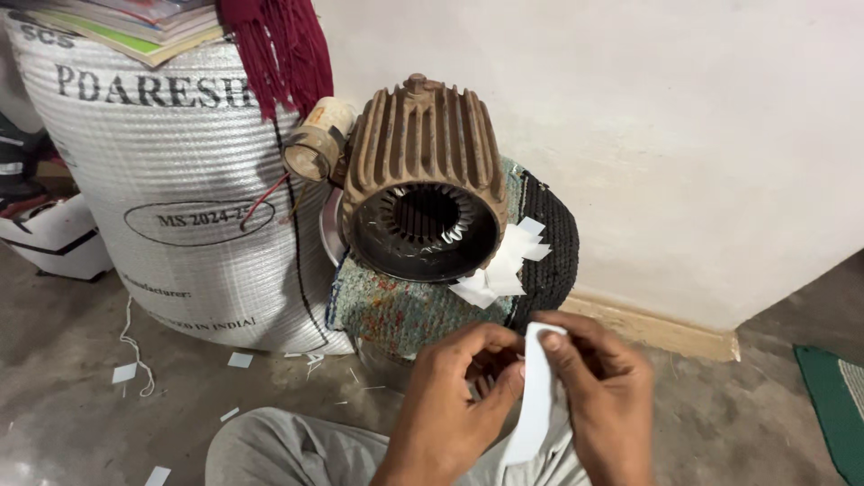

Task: The person folds small white paper strips and inserts them one by one into the slots of a motor stator resting on a metal container. The person repeats this process for multiple strips, occasionally adjusting the motor's position.

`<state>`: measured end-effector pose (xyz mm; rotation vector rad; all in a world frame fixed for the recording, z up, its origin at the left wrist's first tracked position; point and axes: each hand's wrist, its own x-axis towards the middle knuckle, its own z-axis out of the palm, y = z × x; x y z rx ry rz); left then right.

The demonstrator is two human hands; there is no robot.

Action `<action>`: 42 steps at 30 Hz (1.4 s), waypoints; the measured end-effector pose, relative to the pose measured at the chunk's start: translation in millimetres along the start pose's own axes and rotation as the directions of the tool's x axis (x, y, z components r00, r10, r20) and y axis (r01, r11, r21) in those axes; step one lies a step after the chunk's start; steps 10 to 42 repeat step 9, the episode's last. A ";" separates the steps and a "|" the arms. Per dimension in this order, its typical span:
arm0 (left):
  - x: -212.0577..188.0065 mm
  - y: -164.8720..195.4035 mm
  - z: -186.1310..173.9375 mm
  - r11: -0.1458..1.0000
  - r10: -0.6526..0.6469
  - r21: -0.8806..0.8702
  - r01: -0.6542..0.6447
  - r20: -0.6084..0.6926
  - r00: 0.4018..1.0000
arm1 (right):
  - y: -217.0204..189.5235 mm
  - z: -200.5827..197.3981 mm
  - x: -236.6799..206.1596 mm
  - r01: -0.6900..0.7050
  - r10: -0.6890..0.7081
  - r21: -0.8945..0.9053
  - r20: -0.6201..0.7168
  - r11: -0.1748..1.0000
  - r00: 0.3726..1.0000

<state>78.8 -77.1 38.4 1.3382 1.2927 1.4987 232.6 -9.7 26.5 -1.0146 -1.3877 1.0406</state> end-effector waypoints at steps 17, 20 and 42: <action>-16.5 -24.9 18.5 0.976 0.215 0.023 -0.218 -0.293 0.932 | 41.5 21.9 -16.9 0.048 -0.047 0.023 -0.052 0.999 0.998; -16.5 -24.9 18.5 0.976 0.215 0.023 -0.218 -0.293 0.932 | 41.5 21.9 -16.9 0.048 -0.047 0.023 -0.052 0.999 0.998; -16.5 -24.9 18.5 0.976 0.215 0.023 -0.218 -0.293 0.932 | 41.5 21.9 -16.9 0.048 -0.047 0.023 -0.052 0.999 0.998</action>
